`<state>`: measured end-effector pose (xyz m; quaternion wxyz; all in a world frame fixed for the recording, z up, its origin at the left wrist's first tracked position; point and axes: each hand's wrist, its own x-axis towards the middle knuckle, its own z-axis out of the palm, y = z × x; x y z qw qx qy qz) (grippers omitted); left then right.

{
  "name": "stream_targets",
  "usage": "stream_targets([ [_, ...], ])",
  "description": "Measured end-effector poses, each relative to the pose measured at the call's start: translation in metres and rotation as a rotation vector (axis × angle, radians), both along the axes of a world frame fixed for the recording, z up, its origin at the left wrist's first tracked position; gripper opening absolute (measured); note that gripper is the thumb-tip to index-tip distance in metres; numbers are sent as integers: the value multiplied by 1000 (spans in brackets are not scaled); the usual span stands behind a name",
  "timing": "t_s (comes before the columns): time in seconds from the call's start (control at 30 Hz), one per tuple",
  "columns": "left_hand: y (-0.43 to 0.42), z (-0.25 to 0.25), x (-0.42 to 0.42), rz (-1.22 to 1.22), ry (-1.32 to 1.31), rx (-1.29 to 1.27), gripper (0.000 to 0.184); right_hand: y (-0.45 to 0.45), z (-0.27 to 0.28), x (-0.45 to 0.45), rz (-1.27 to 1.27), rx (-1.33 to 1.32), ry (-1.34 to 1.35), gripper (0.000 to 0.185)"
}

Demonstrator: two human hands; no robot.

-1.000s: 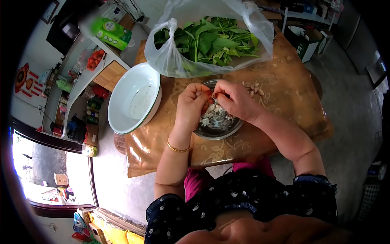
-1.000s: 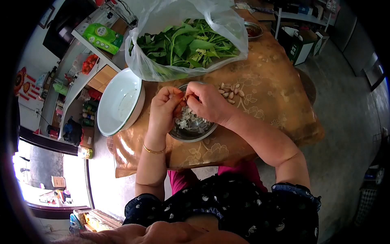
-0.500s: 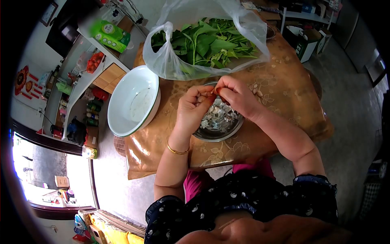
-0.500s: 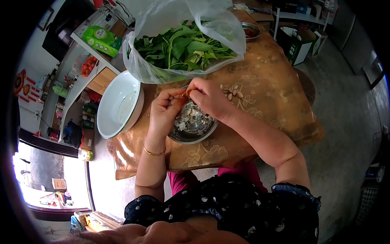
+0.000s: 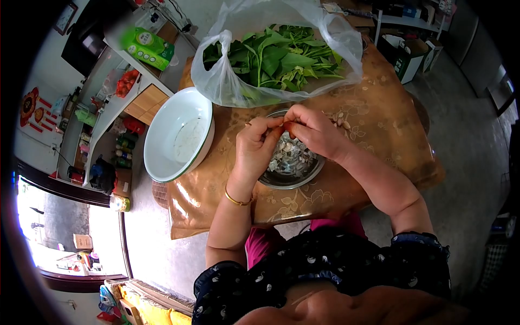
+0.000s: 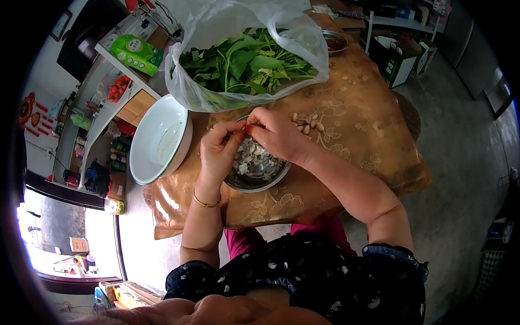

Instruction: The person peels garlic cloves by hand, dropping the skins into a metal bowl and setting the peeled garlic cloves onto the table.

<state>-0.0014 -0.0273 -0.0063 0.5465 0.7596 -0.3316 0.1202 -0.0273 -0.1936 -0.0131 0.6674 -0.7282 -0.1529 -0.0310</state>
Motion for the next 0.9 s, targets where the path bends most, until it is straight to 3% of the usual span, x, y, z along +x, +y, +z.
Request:
stream_targets([
  [0.2,1,8,-2,21,-201,120,18,-1,4,-2,4,-24,53,8],
  [0.37,-1,10,-4,39,-308,146,20,-2,3,-1,58,124,156,6],
  [0.5,-1,7,-6,26,-333,171,21,-3,-2,0,112,286,263,5],
  [0.9,-3,9,-12,16,-277,174,20,0,-2,-3,-9,228,179,6],
])
